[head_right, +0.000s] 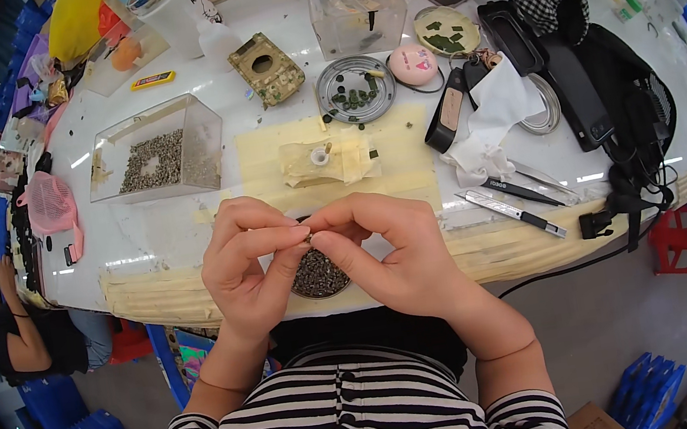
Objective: Manually picking and placing small metallic components onto an assembly base at a workbench.
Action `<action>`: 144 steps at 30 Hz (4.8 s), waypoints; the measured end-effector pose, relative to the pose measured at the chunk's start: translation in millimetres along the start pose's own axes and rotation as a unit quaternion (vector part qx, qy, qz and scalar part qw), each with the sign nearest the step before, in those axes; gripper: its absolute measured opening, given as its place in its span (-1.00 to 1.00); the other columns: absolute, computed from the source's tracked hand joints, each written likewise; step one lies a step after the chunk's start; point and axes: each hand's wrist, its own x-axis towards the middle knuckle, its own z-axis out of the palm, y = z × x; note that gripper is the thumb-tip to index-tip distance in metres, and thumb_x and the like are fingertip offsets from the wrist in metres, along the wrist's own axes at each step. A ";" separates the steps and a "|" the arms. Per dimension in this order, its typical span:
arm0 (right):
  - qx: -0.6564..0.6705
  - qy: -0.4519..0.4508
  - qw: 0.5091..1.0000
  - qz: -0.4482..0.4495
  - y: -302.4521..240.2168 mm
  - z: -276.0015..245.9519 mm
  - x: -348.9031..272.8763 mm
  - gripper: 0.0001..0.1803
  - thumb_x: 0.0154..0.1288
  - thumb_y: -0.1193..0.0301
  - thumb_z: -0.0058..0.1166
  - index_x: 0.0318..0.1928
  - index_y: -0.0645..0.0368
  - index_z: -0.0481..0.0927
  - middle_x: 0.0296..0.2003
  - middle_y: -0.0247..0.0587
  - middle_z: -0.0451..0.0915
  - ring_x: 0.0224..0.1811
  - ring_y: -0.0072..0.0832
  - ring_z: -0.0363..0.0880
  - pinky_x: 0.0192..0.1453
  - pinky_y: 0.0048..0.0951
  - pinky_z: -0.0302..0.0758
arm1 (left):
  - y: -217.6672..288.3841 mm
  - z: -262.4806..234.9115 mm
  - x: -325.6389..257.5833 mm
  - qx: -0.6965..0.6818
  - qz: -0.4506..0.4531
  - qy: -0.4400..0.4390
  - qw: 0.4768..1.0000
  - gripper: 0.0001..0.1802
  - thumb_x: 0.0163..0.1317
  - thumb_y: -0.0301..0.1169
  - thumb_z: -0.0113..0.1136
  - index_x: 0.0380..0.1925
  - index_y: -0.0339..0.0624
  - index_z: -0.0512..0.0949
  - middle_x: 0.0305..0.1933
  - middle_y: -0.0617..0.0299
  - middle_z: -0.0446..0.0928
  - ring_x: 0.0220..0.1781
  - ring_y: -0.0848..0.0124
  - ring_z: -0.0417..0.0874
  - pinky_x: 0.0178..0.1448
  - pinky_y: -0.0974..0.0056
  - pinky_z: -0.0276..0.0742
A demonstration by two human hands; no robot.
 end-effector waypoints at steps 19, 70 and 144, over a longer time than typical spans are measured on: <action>-0.168 0.060 0.973 -0.147 0.5 3.3 3.0 -0.83 0.10 0.67 0.35 -0.28 0.28 0.67 -0.42 -0.20 0.68 -0.47 -0.45 0.62 -0.38 -0.51 0.55 | 1.2 3.1 -0.2 0.099 0.010 0.028 0.995 -0.75 -0.04 -0.55 0.49 -0.30 -0.10 0.70 -0.31 0.32 0.62 -0.22 0.30 0.55 -0.06 0.22 0.29; -0.080 0.007 0.995 -0.056 -3.1 -1.8 -0.4 -0.95 0.21 0.60 0.27 -0.31 0.29 0.65 -0.45 -0.23 0.64 -0.47 -0.49 0.58 -0.33 -0.51 0.50 | 2.4 -1.9 1.4 0.076 0.048 0.012 0.996 -0.71 -0.07 -0.44 0.54 -0.26 0.01 0.77 -0.32 0.44 0.64 -0.25 0.39 0.54 -0.04 0.18 0.17; -0.201 0.057 0.961 -0.183 1.9 5.1 4.2 -0.77 0.03 0.58 0.42 -0.23 0.21 0.77 -0.39 -0.21 0.67 -0.45 -0.42 0.63 -0.41 -0.47 0.54 | 3.0 -3.6 -3.6 0.083 -0.007 0.026 0.996 -0.77 -0.06 -0.46 0.52 -0.36 0.02 0.71 -0.35 0.46 0.61 -0.25 0.43 0.57 0.12 0.12 0.11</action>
